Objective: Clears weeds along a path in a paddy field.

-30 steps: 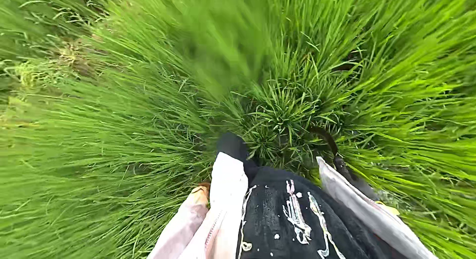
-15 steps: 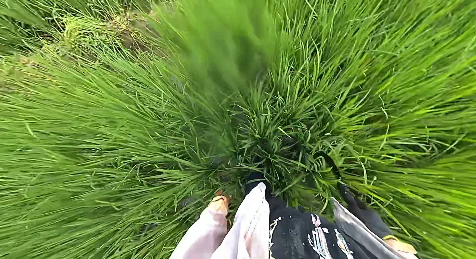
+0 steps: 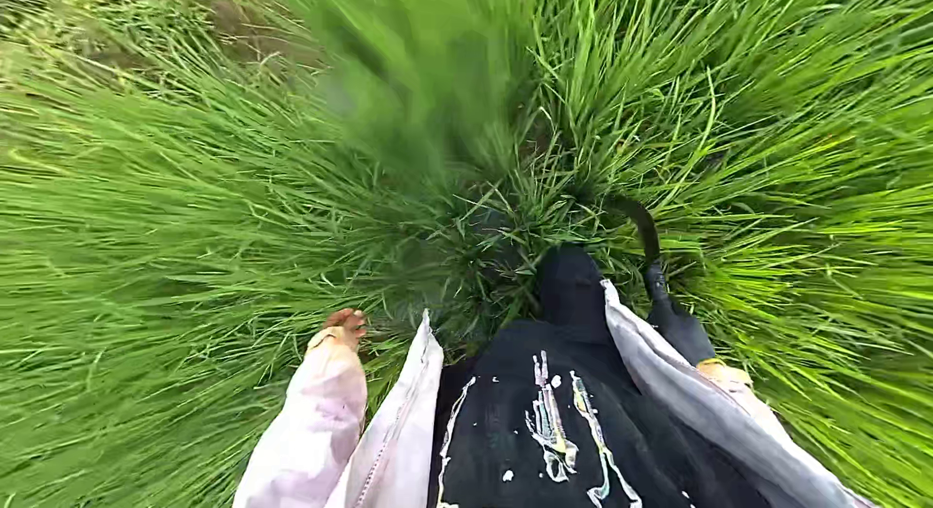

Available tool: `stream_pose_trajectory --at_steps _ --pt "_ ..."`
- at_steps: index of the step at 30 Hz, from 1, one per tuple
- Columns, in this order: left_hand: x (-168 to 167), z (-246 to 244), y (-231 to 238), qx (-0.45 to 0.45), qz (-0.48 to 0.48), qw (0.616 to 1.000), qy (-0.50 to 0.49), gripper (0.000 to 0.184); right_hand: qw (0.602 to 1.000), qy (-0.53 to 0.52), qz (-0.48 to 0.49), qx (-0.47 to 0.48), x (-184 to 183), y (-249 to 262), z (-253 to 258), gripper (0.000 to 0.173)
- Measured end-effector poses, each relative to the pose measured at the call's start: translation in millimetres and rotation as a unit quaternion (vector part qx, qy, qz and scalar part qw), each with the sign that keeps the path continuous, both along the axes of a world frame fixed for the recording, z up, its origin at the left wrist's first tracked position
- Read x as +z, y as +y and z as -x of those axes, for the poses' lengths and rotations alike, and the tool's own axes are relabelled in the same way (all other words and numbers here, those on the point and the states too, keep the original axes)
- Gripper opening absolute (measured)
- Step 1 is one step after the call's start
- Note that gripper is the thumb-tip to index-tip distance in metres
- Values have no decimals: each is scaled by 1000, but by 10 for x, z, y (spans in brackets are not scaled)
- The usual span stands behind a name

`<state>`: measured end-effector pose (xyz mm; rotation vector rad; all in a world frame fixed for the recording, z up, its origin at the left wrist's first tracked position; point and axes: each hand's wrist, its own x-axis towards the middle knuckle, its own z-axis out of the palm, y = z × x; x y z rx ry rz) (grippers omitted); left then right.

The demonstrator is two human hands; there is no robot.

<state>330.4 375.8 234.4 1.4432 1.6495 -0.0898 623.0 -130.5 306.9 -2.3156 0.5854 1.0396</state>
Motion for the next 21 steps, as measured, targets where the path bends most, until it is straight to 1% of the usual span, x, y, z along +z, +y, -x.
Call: stream_pose_trajectory --at_steps 1,2,3,4,5,6,7,8,10,11,12,13,14,16,18,19,20,21 --pt "-57 -80 55 13 2 1000 -14 39 1000 9 6 7 90 137 -181 61" --pt "-117 -172 79 23 11 999 -27 39 1000 20 1 20 132 244 -377 59" --pt "-174 -298 79 27 23 999 -31 40 999 30 -3 44 69 302 -590 58" --pt "-216 -474 45 29 35 999 -29 40 996 31 -4 82 -167 280 -814 58" --pt "-266 -665 -18 28 46 998 -22 39 993 12 10 121 -551 200 -1025 61" --pt "-284 -886 -85 22 57 998 -16 39 988 2 26 149 -889 165 -1258 67" --pt "-285 -1145 -128 14 56 998 -11 38 985 6 26 169 -1134 201 -1529 71" --pt "-260 -1457 -132 -4 49 999 -3 36 982 16 17 186 -1283 315 -1847 73" --pt "-133 -2026 -26 -60 38 997 36 34 976 50 -4 214 -1419 593 -2394 72" --pt "-120 -2210 137 -84 24 995 43 33 974 65 -10 218 -1469 704 -2591 69" --pt "-82 -2377 359 -87 -5 996 29 32 973 69 -14 222 -1550 821 -2814 68" --pt "33 -2514 595 -68 -47 997 3 33 972 68 -20 223 -1665 928 -3033 69" --pt "243 -2611 826 -41 -92 995 -26 35 972 65 -31 223 -1794 1032 -3238 68" --pt "813 -2710 1212 20 -172 983 -56 43 967 61 -30 247 -1970 1273 -3608 68" --pt "1556 -2881 1238 90 -200 973 -65 47 961 48 -16 273 -1986 1468 -3909 72" --pt "1853 -2897 1209 125 -208 967 -79 45 957 42 -16 285 -1944 1549 -4028 72" --pt "2033 -2824 1191 156 -212 961 -90 43 952 46 -23 301 -1873 1622 -4133 66" --pt "2056 -2634 1190 190 -220 952 -98 42 947 52 -20 316 -1785 1703 -4242 63"
